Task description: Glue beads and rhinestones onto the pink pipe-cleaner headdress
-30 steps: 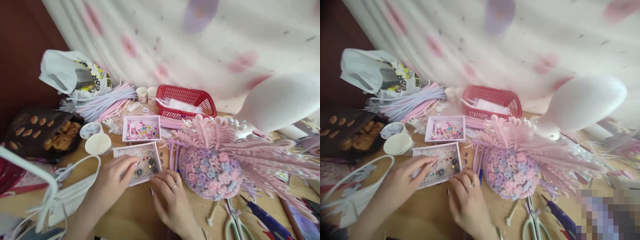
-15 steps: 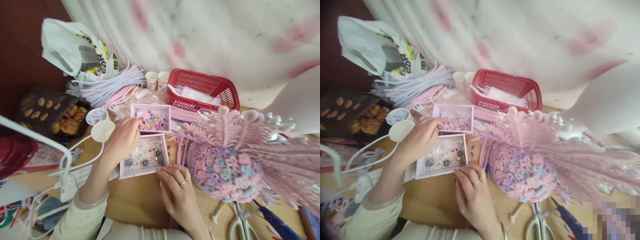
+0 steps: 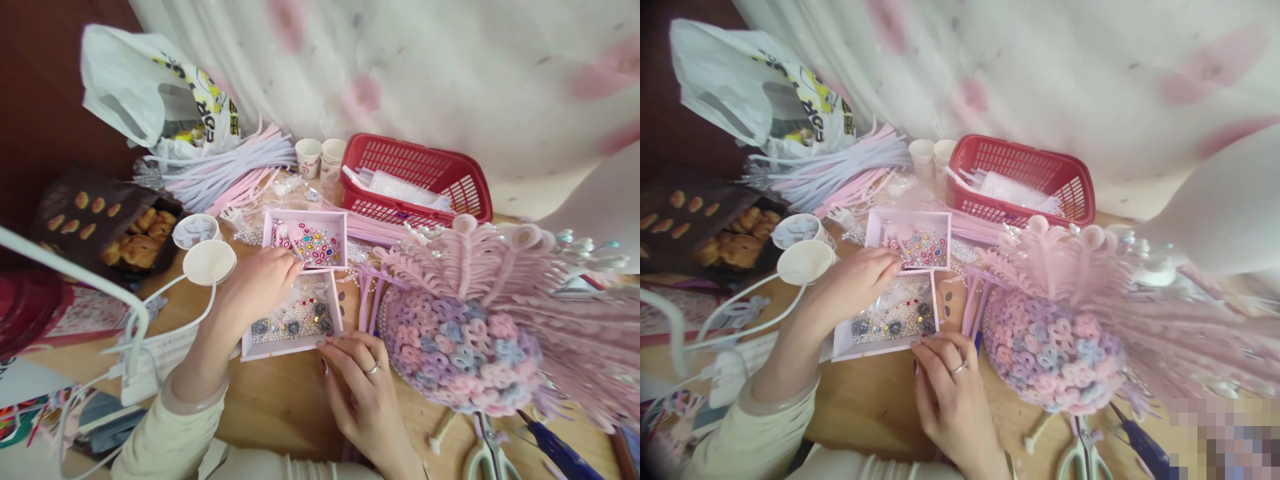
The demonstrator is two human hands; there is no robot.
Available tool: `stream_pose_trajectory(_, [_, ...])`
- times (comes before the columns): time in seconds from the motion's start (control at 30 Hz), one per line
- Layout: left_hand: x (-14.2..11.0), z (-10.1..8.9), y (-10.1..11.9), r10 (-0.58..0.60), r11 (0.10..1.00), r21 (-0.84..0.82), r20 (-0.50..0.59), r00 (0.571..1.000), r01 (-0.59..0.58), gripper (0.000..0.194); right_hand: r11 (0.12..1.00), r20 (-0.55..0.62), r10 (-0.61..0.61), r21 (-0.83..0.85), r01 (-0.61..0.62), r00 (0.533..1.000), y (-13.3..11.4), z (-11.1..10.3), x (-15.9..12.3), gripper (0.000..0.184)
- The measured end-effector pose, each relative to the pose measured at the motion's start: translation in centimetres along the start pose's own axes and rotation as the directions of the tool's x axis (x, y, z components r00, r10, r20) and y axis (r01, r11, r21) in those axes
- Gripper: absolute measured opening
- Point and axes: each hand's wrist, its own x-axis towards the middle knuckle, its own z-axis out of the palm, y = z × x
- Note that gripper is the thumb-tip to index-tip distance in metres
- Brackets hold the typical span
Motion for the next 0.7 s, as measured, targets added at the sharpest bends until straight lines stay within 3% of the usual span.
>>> stream_pose_trajectory(0.27, [-1.0, -0.2, 0.3, -0.095, 0.995, 0.001, 0.007, 0.995, 0.095, 0.044, 1.000, -0.012, -0.016, -0.001, 0.016, 1.000, 0.0, -0.1, 0.1, 0.029])
stream_pose_trajectory(0.53, [-1.4, 0.0, 0.7, -0.137, 0.990, 0.018, 0.005, 0.991, 0.137, 0.040, 0.978, -0.046, -0.018, -0.210, 0.008, 0.999, -0.1, 0.9, 0.4, 0.019])
stream_pose_trajectory(0.7, [-1.7, -0.2, 0.9, -0.153, 0.988, -0.009, 0.028, 0.988, 0.154, 0.041, 0.981, -0.073, -0.120, -0.164, 0.107, 0.990, -0.7, 0.7, 1.1, 0.022])
